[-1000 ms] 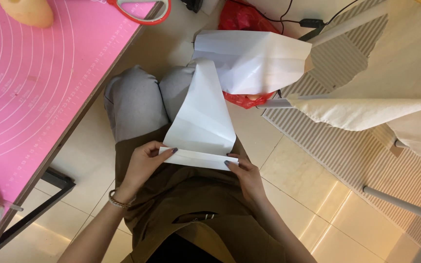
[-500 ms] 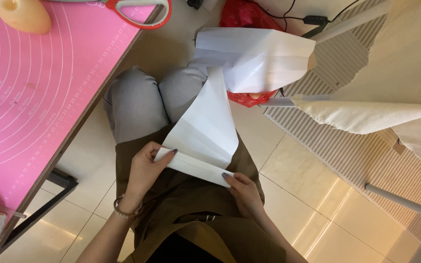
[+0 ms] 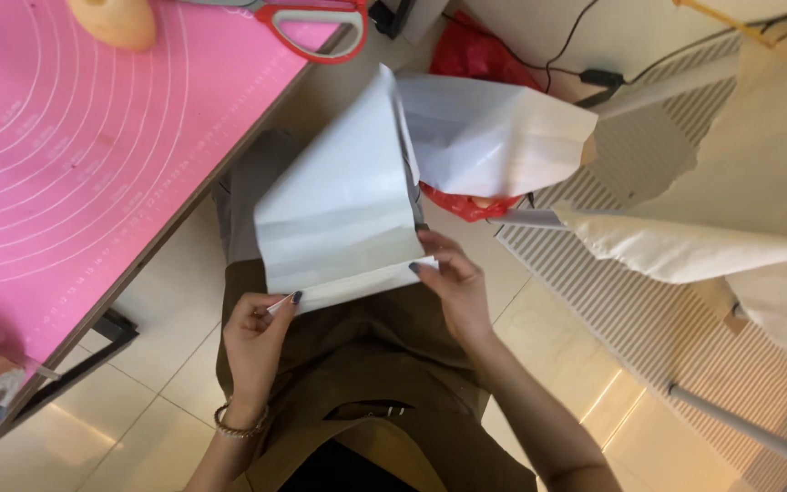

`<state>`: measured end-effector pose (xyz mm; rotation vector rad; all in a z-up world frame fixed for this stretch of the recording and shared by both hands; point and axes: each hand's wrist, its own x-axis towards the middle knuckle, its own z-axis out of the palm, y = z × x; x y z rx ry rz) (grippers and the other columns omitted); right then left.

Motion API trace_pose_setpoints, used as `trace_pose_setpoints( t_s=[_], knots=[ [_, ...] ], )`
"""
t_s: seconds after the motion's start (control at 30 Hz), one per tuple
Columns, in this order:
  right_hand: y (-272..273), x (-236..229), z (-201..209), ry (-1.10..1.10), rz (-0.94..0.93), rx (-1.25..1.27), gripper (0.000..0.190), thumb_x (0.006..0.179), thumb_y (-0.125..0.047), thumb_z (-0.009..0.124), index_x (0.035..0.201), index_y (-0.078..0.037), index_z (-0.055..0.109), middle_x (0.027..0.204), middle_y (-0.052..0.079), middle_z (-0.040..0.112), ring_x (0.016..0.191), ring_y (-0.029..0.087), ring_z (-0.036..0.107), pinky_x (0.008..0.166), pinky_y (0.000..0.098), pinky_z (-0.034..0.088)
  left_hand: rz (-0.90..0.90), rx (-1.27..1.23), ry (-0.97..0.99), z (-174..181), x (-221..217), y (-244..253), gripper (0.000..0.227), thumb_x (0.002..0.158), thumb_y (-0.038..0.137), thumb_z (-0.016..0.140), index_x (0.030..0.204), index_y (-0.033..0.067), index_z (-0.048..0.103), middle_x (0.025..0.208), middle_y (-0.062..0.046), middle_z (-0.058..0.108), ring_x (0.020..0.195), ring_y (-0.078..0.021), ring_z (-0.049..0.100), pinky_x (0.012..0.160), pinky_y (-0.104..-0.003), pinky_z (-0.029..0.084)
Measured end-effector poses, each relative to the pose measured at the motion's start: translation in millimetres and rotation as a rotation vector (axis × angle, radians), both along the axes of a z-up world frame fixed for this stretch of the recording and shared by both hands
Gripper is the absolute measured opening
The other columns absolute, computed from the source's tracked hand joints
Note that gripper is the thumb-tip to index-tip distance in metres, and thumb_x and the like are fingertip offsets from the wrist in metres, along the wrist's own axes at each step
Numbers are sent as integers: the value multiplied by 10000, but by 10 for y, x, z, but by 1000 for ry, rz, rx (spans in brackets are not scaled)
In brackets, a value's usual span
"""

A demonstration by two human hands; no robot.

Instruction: Folding a strip of white paper into an accordion shape

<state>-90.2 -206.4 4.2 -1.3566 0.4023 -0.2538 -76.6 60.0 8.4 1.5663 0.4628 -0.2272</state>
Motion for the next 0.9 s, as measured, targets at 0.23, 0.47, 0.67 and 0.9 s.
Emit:
trace_pose_setpoints(
  t_s=[0.23, 0.47, 0.67, 0.9],
  knots=[
    [6, -348, -89, 471, -136, 222, 122, 826, 22, 793, 833, -14, 677, 1268, 170, 699, 944, 152, 727, 789, 227, 621, -96, -64, 190, -464, -13, -7, 162, 853, 55, 826, 919, -24, 701, 831, -87, 703, 703, -87, 632, 571, -222, 568],
    [-45, -609, -443, 524, -164, 234, 214, 825, 13, 804, 1027, 55, 747, 947, 126, 693, 863, 157, 680, 791, 288, 631, -205, -164, 235, -390, 253, -26, 128, 849, 43, 823, 945, 0, 750, 887, -82, 690, 801, -116, 639, 705, -265, 597],
    [71, -569, -380, 435, -120, 42, 197, 812, -37, 837, 995, 27, 797, 1038, 154, 723, 1004, 165, 639, 896, 344, 557, -256, -82, 266, -451, 299, -22, 132, 856, 77, 825, 966, 23, 778, 783, -75, 685, 718, -102, 604, 640, -253, 570],
    [31, -514, -445, 318, -194, 90, 234, 824, 65, 793, 1057, 65, 773, 965, 121, 724, 943, 110, 617, 881, 285, 554, -115, -132, 212, -299, 299, -278, 139, 843, 54, 829, 940, 22, 735, 747, -27, 673, 691, -42, 584, 617, -174, 504]
  ],
)
